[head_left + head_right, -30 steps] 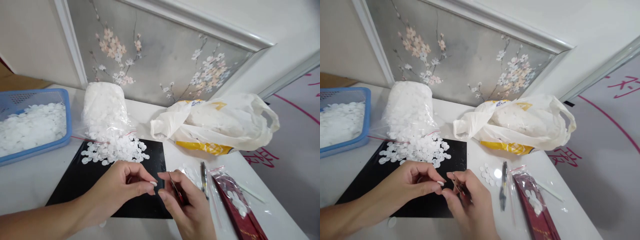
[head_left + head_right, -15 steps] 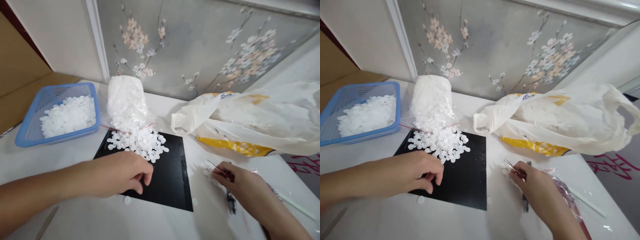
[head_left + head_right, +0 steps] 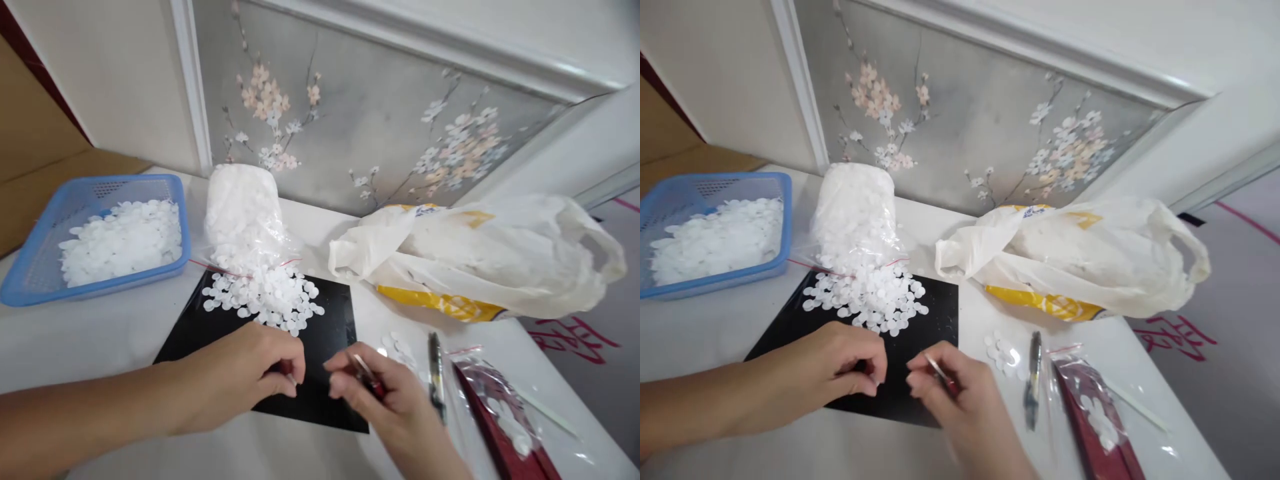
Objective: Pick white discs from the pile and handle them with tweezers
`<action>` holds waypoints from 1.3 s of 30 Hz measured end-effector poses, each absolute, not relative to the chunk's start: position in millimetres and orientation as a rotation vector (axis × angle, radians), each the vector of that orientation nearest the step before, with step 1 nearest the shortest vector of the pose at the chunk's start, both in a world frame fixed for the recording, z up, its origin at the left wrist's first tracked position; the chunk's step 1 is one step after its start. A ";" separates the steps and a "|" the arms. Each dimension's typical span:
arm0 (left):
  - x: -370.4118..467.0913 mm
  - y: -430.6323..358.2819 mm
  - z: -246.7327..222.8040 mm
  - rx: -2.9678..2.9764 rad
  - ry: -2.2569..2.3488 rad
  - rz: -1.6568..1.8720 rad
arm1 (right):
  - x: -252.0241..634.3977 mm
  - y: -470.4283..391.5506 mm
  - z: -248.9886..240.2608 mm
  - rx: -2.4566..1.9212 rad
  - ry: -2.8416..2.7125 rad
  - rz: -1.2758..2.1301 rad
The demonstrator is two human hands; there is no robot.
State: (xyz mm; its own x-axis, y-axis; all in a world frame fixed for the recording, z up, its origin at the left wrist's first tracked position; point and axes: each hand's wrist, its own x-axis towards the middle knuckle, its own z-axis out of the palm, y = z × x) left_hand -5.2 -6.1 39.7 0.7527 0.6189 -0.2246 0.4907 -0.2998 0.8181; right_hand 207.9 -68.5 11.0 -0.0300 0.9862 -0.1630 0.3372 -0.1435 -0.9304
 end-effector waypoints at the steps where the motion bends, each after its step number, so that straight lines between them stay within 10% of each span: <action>1: 2.7 -3.7 40.8 1.958 0.851 0.235 | 201.3 -68.5 9.4 -1.515 -1.390 1.251; 39: 42.5 2.0 36.2 1.766 0.891 0.530 | 202.9 -62.6 -10.0 -1.049 -1.120 1.220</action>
